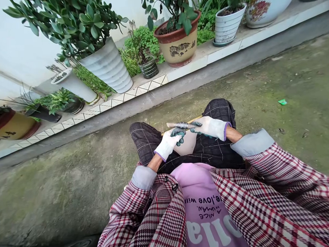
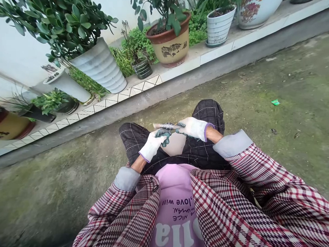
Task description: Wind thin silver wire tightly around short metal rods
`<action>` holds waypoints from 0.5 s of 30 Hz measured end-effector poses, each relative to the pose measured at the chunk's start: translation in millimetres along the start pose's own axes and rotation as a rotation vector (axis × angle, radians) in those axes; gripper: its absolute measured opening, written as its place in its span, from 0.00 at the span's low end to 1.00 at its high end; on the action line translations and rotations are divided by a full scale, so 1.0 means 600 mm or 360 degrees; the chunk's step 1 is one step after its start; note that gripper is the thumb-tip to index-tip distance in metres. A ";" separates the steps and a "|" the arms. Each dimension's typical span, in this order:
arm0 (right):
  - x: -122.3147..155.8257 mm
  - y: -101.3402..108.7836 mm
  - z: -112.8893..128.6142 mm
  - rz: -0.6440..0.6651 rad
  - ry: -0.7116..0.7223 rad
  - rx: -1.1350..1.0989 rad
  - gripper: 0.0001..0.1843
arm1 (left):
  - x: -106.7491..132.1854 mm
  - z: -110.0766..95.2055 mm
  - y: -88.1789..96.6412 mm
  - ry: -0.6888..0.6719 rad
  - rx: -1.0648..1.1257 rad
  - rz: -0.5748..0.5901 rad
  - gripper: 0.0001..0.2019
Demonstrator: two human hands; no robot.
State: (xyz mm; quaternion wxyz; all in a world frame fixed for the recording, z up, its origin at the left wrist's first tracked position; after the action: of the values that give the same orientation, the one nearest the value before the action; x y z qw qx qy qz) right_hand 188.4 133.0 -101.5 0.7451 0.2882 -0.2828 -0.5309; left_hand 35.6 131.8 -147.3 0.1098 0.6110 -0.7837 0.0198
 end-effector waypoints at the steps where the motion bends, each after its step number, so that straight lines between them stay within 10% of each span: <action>1: 0.001 0.000 0.000 0.0000 -0.0043 0.0000 0.19 | 0.001 -0.002 -0.001 -0.0002 0.0028 0.0013 0.09; 10: 0.003 -0.028 -0.012 0.0169 -0.0212 -0.0781 0.19 | 0.000 0.007 -0.014 -0.0047 0.0189 0.0113 0.09; 15: 0.014 -0.059 -0.009 0.0637 -0.0077 -0.1000 0.21 | -0.017 0.005 0.008 -0.0129 -0.0057 0.0118 0.06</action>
State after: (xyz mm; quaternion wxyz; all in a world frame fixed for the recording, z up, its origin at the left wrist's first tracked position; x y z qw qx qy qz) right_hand 172.3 116.0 -130.1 0.8793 -0.0281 -0.1744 -0.4423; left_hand 32.9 142.5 -151.8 0.0880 0.5798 -0.8098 -0.0148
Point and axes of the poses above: each hand's wrist, its own x-axis away from the middle knuckle, its own y-axis out of the back of the hand, z = x × y, the point moved 9 cm from there along -x, towards the middle knuckle, and after that the axes turned 6 degrees about -z, right-handed, at the moved point
